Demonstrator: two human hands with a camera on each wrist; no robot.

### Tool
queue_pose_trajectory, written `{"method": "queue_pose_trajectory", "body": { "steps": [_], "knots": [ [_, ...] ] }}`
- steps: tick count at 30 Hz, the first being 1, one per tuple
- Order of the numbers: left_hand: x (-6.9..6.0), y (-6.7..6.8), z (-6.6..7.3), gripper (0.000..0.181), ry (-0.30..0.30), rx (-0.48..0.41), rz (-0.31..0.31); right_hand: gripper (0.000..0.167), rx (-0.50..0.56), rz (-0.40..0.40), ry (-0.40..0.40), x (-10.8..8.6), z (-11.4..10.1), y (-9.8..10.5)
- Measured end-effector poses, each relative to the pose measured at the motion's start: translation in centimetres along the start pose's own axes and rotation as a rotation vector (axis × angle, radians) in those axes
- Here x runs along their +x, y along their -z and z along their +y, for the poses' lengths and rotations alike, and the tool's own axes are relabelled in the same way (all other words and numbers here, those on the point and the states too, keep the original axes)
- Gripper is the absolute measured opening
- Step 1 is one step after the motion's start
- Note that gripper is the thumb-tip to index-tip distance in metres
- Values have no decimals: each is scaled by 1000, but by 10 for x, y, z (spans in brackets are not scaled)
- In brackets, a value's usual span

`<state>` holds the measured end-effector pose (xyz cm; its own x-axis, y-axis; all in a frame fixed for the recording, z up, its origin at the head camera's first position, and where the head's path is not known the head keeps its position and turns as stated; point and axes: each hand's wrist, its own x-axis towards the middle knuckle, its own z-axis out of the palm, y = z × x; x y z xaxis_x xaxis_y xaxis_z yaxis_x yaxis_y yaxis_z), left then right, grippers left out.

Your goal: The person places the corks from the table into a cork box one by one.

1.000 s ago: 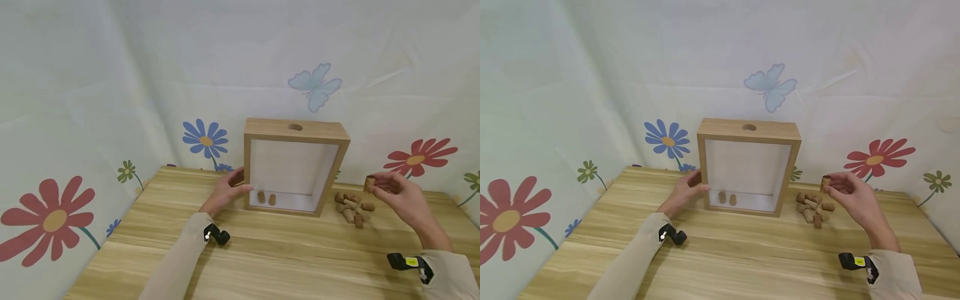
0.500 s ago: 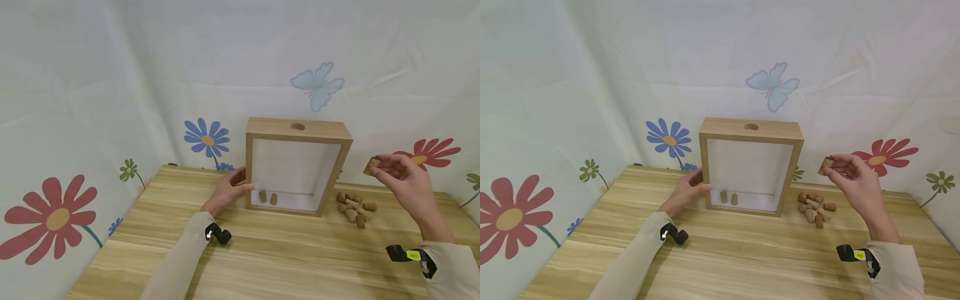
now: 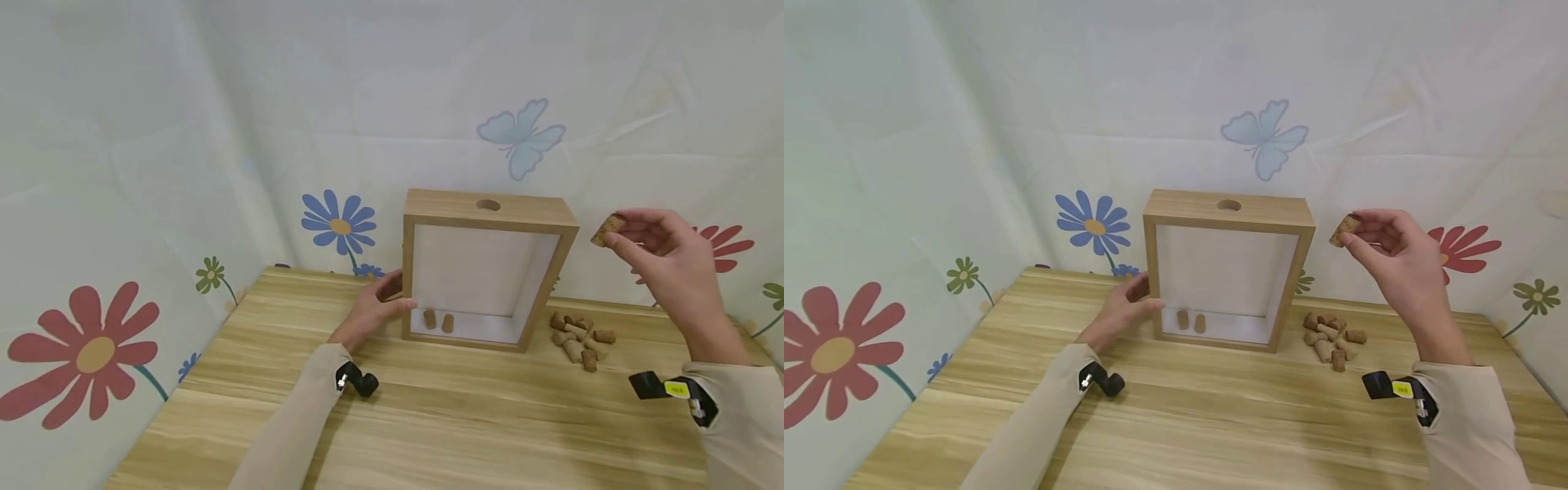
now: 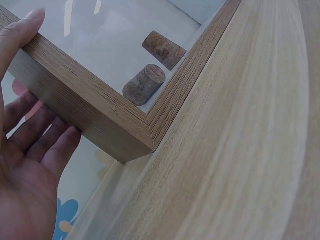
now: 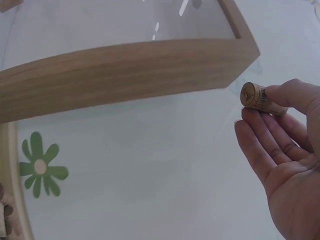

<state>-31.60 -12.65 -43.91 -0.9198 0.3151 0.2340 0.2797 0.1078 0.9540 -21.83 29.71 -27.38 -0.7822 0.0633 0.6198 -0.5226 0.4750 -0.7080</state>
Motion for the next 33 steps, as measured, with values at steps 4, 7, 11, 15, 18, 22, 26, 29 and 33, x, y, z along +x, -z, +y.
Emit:
{"method": "queue_pose_trajectory", "body": {
  "steps": [4,7,11,15,18,22,26,29,33],
  "knots": [
    [2,1,0,79,-9,-4,-6,40,9,11,26,10,-13,-5],
    [3,2,1,80,-12,-12,-11,40,26,12,45,16,-23,-9],
    [2,3,0,80,-2,-8,-10,40,40,-2,66,25,-36,-18],
    [1,4,-1,80,2,-9,-6,40,27,-30,86,33,-45,-29],
    [0,3,-1,81,-3,-19,-6,40,-3,-57,109,38,-52,-38],
    [0,2,-2,79,-10,-34,-4,41,-43,-101,140,44,-59,-51],
    [0,1,-4,77,-5,-32,-4,41,-42,-131,153,50,-62,-60],
    [1,0,-4,77,-6,-30,-8,42,-30,-156,165,55,-63,-67],
    [2,1,-4,77,-13,-35,-8,41,-29,-188,188,60,-68,-76]
  ]
}}
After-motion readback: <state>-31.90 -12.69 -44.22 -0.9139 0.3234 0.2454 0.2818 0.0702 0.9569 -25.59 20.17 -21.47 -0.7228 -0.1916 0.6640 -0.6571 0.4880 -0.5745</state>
